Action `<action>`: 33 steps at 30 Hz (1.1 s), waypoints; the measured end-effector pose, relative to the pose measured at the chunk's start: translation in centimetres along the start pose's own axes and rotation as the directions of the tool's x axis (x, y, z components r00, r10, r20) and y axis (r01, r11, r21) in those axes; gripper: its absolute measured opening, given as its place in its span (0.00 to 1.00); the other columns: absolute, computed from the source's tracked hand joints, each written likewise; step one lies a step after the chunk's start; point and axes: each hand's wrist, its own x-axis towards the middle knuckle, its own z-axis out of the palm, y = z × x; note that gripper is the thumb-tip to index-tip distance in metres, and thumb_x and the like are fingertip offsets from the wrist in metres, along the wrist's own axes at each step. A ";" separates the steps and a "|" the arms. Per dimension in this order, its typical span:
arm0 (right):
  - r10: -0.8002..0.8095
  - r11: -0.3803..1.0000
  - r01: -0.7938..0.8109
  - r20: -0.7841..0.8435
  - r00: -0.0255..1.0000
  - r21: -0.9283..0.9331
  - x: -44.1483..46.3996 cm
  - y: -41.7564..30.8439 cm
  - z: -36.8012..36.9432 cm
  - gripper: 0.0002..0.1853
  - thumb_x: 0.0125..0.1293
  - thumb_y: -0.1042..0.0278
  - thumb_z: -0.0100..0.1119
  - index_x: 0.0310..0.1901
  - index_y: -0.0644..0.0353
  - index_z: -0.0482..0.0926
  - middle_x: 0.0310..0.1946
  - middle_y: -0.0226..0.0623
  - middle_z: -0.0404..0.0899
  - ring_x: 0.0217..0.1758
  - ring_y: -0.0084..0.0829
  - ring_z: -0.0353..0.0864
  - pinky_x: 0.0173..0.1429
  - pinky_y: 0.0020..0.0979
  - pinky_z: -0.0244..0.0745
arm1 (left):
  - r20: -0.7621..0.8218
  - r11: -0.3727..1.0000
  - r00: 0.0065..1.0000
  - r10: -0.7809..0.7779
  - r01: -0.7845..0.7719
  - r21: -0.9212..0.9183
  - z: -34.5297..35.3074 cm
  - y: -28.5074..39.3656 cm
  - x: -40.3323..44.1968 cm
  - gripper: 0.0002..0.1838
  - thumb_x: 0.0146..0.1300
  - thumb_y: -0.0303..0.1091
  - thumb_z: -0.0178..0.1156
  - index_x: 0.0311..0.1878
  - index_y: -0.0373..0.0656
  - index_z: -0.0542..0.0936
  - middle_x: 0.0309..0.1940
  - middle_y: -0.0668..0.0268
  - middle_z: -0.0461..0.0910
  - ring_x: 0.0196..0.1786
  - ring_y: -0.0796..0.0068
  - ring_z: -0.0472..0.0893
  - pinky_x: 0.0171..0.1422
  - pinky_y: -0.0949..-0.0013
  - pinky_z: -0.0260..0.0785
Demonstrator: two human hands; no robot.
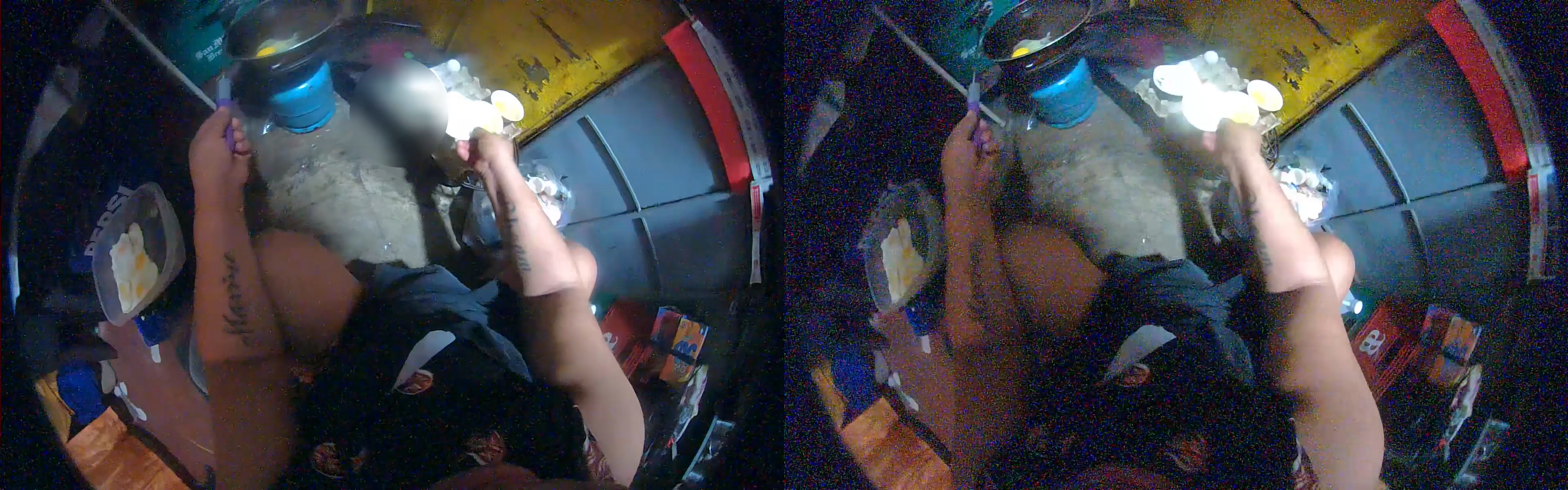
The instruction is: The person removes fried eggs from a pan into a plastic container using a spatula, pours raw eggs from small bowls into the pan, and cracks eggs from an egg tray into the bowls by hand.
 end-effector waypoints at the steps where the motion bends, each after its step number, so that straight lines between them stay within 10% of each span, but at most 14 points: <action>1: -0.008 0.998 0.010 0.016 1.000 -0.070 -0.8 0.3 -0.2 0.16 0.69 0.77 0.47 0.57 0.64 0.66 0.35 0.46 0.80 0.25 0.39 0.82 0.24 0.36 0.82 | 0.018 0.999 1.000 -0.015 0.015 -0.032 -0.1 0.1 0.0 0.07 0.69 0.34 0.57 0.38 0.41 0.73 0.25 0.69 0.72 0.24 0.82 0.69 0.22 0.77 0.60; 4: 0.081 0.994 -0.078 -0.040 0.996 0.080 0.5 3.2 -1.0 0.18 0.66 0.74 0.50 0.57 0.67 0.67 0.42 0.46 0.79 0.36 0.40 0.83 0.30 0.39 0.79 | 0.031 0.998 0.999 -0.033 0.034 -0.043 -0.1 0.2 -0.5 0.07 0.69 0.34 0.57 0.38 0.42 0.73 0.25 0.69 0.71 0.25 0.81 0.69 0.23 0.76 0.60; 7: -0.113 0.914 0.116 0.030 0.993 -0.389 6.3 8.0 -3.0 0.13 0.63 0.75 0.50 0.47 0.73 0.72 0.39 0.48 0.82 0.41 0.37 0.85 0.32 0.40 0.80 | 0.037 0.997 0.999 -0.035 0.037 -0.074 -0.1 0.1 -0.5 0.07 0.69 0.34 0.56 0.37 0.42 0.73 0.26 0.70 0.71 0.25 0.81 0.70 0.24 0.76 0.60; 9: 0.058 0.992 -0.059 -0.017 0.998 -0.110 0.7 4.8 -2.0 0.12 0.60 0.76 0.50 0.44 0.74 0.74 0.36 0.51 0.84 0.41 0.40 0.86 0.40 0.39 0.81 | 0.049 0.995 0.999 -0.017 0.022 -0.099 0.2 0.0 -0.6 0.07 0.70 0.34 0.56 0.37 0.42 0.72 0.26 0.69 0.72 0.26 0.80 0.70 0.25 0.76 0.61; 13: 0.104 0.994 -0.103 0.043 0.994 -0.021 3.9 6.8 -3.3 0.17 0.63 0.72 0.56 0.50 0.70 0.68 0.28 0.48 0.78 0.22 0.41 0.81 0.22 0.39 0.81 | 0.099 0.991 0.995 -0.002 0.015 -0.133 1.1 0.1 -1.2 0.06 0.70 0.33 0.55 0.39 0.41 0.72 0.28 0.68 0.72 0.28 0.80 0.70 0.26 0.75 0.62; 17: -0.431 0.811 0.336 -0.099 0.897 -0.479 10.5 10.6 -6.5 0.15 0.62 0.63 0.62 0.41 0.69 0.75 0.25 0.45 0.78 0.22 0.40 0.81 0.22 0.38 0.77 | 0.210 0.973 0.976 -0.054 0.099 -0.209 1.8 -0.1 -1.2 0.06 0.70 0.32 0.55 0.42 0.39 0.72 0.30 0.67 0.73 0.30 0.79 0.71 0.28 0.75 0.63; 19: -0.358 0.872 0.173 -0.355 0.864 -0.458 9.4 7.4 -6.1 0.15 0.60 0.60 0.65 0.31 0.66 0.78 0.21 0.42 0.77 0.18 0.37 0.78 0.21 0.39 0.71 | 0.237 0.971 0.967 -0.095 0.142 -0.193 2.3 -0.2 -1.3 0.08 0.70 0.33 0.56 0.45 0.40 0.72 0.31 0.68 0.74 0.30 0.80 0.72 0.27 0.76 0.64; 26: -0.023 0.989 0.065 -0.301 0.953 0.129 9.6 1.9 -5.4 0.08 0.63 0.74 0.59 0.35 0.72 0.74 0.20 0.44 0.76 0.15 0.38 0.75 0.15 0.39 0.69 | 0.270 0.984 0.959 -0.089 0.127 -0.126 1.7 -0.7 -0.7 0.08 0.68 0.31 0.57 0.46 0.39 0.72 0.32 0.67 0.75 0.31 0.79 0.74 0.29 0.76 0.68; 33: -0.126 0.991 0.101 -0.326 0.937 -0.093 13.9 4.0 -6.3 0.05 0.61 0.79 0.56 0.31 0.73 0.73 0.20 0.47 0.76 0.14 0.40 0.76 0.14 0.39 0.68 | 0.186 1.000 0.982 -0.020 0.018 0.008 2.1 -0.6 -0.6 0.06 0.69 0.32 0.57 0.43 0.39 0.73 0.32 0.68 0.75 0.29 0.80 0.74 0.27 0.77 0.68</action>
